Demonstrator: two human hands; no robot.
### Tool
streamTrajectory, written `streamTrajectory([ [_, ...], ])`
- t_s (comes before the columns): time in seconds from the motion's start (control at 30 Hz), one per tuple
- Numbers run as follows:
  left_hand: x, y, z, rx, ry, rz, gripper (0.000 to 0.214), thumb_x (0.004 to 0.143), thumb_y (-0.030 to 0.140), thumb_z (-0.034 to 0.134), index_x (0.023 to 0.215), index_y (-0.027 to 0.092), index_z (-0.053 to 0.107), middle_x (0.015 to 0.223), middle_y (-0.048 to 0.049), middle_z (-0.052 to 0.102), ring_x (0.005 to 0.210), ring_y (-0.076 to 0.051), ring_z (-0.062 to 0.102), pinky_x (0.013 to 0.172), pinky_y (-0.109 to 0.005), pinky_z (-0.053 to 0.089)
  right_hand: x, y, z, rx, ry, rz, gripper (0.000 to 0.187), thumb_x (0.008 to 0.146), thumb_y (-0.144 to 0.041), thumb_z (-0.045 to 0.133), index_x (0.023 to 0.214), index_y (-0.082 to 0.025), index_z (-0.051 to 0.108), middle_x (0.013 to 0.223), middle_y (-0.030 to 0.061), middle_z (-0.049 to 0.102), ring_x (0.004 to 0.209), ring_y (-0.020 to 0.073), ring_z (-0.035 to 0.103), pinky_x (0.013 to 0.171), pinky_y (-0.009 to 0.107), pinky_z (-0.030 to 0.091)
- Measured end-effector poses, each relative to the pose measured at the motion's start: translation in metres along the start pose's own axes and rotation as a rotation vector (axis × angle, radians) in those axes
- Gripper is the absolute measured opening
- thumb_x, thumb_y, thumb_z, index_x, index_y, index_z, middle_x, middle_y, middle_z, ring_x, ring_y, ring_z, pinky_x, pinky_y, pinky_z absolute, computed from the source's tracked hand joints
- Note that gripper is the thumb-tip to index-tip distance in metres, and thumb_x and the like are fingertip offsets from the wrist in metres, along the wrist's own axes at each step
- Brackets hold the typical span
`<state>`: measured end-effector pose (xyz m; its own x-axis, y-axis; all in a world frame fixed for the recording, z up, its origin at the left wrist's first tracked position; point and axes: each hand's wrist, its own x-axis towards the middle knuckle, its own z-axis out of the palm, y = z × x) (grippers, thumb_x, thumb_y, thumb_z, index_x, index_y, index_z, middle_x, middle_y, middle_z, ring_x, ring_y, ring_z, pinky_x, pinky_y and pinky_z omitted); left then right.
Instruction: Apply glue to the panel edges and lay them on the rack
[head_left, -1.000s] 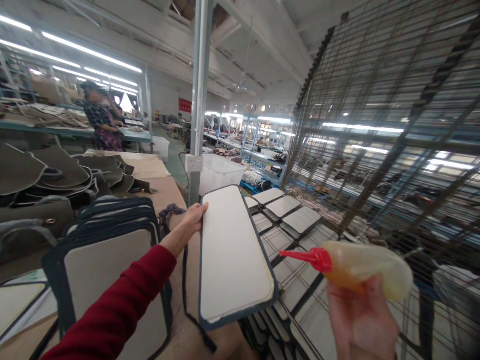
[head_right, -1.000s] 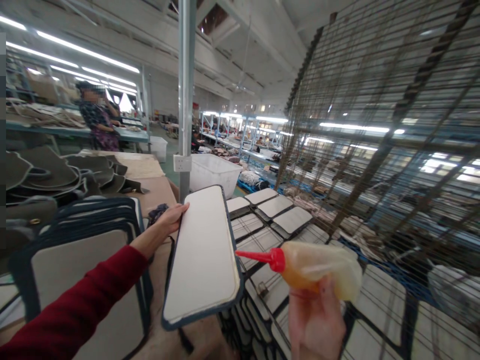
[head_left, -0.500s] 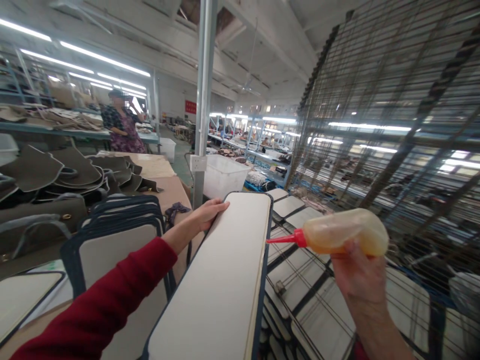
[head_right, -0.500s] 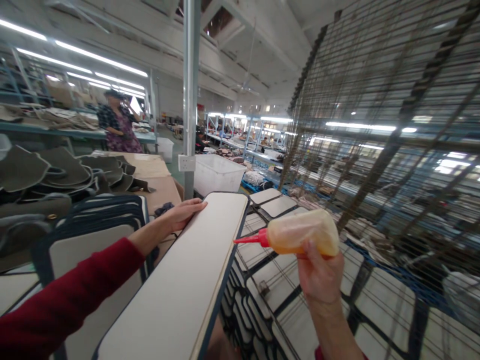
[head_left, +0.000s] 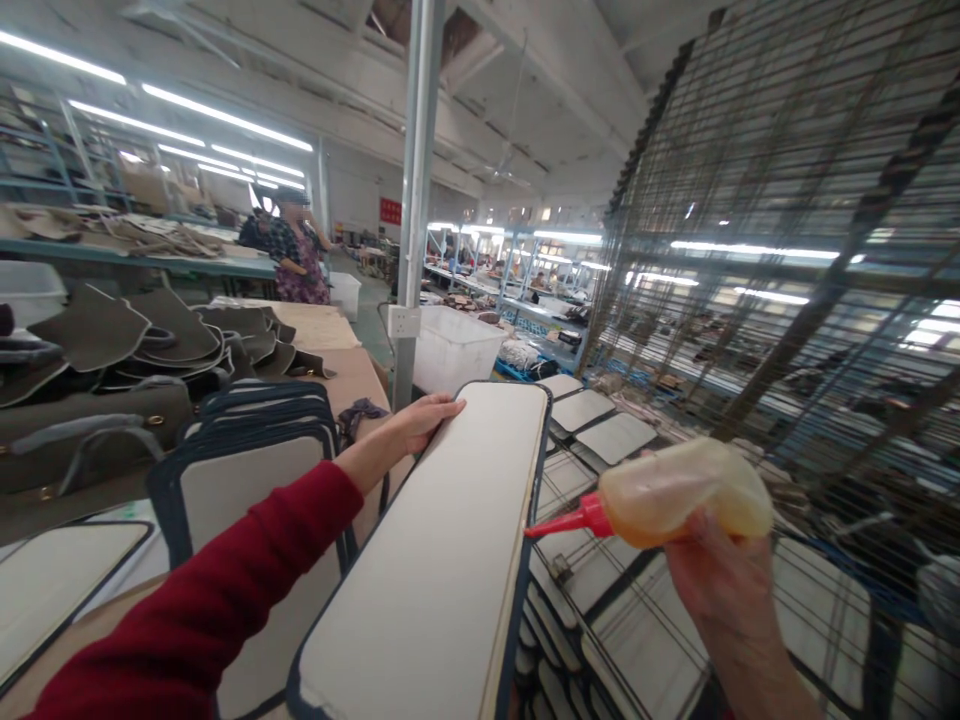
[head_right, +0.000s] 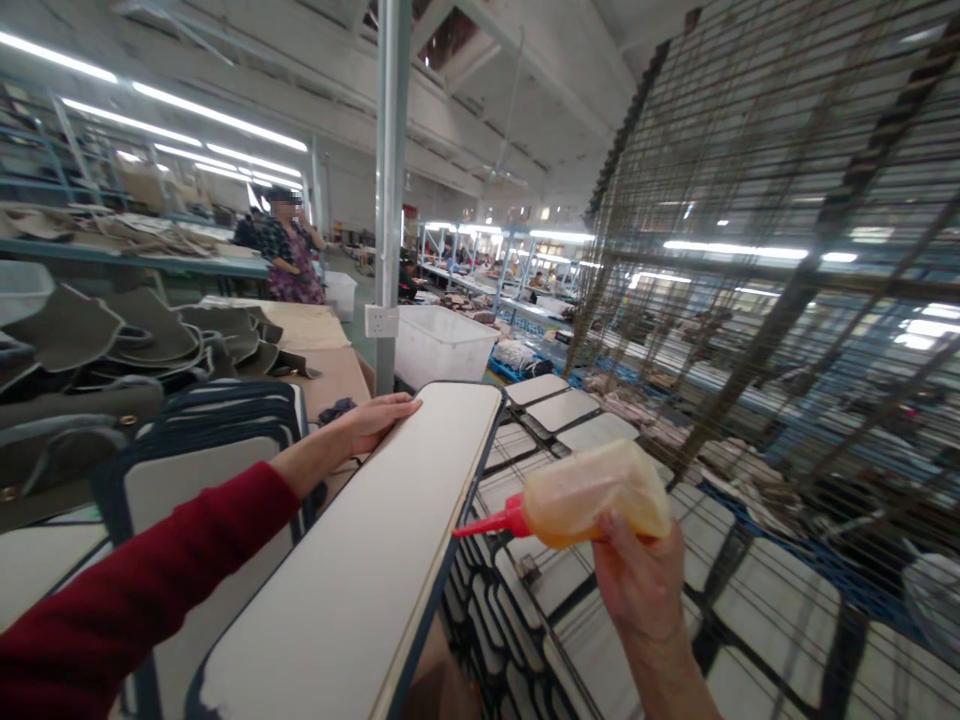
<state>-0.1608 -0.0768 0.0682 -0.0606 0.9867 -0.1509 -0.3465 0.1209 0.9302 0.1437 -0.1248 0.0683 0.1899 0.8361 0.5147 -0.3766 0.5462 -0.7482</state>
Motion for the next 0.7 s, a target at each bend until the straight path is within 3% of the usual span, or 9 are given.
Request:
streamTrajectory([
  [0.23, 0.006, -0.002, -0.003, -0.015, 0.007, -0.016, 0.018, 0.074, 0.017, 0.074, 0.071, 0.014, 0.057, 0.056, -0.0022, 0.065, 0.045, -0.014, 0.059, 0.047, -0.023, 0.05, -0.017, -0.003, -0.002, -0.028, 0.005, 0.063, 0.053, 0.051, -0.039, 0.087, 0.098, -0.021, 0.07, 0.083, 0.0077, 0.071, 0.072, 0.0279, 0.068, 0.086, 0.051, 0.052],
  [0.47, 0.01, -0.002, -0.006, -0.015, 0.03, -0.045, 0.01, 0.077, 0.014, 0.07, 0.078, 0.013, 0.06, 0.06, -0.0039, 0.067, 0.05, -0.017, 0.062, 0.05, -0.026, 0.052, -0.029, -0.003, -0.008, -0.074, 0.055, 0.085, 0.047, 0.048, -0.038, 0.087, 0.089, -0.023, 0.071, 0.07, 0.0044, 0.068, 0.066, 0.0242, 0.067, 0.074, 0.044, 0.057],
  [0.6, 0.013, -0.002, -0.008, -0.006, 0.056, -0.05, 0.004, 0.081, 0.011, 0.064, 0.083, 0.013, 0.061, 0.061, -0.0046, 0.067, 0.049, -0.017, 0.061, 0.051, -0.028, 0.053, -0.034, -0.004, -0.007, -0.127, 0.014, 0.096, 0.044, 0.052, -0.041, 0.086, 0.088, -0.022, 0.071, 0.069, 0.0061, 0.068, 0.064, 0.0258, 0.066, 0.076, 0.049, 0.055],
  [0.7, 0.015, -0.001, -0.01, -0.002, 0.074, -0.049, 0.003, 0.083, 0.011, 0.062, 0.085, 0.013, 0.062, 0.062, -0.0045, 0.068, 0.049, -0.017, 0.061, 0.052, -0.028, 0.053, -0.037, -0.005, -0.003, -0.108, -0.016, 0.106, 0.045, 0.055, -0.04, 0.084, 0.094, -0.022, 0.071, 0.08, 0.0097, 0.071, 0.075, 0.0301, 0.068, 0.079, 0.052, 0.054],
])
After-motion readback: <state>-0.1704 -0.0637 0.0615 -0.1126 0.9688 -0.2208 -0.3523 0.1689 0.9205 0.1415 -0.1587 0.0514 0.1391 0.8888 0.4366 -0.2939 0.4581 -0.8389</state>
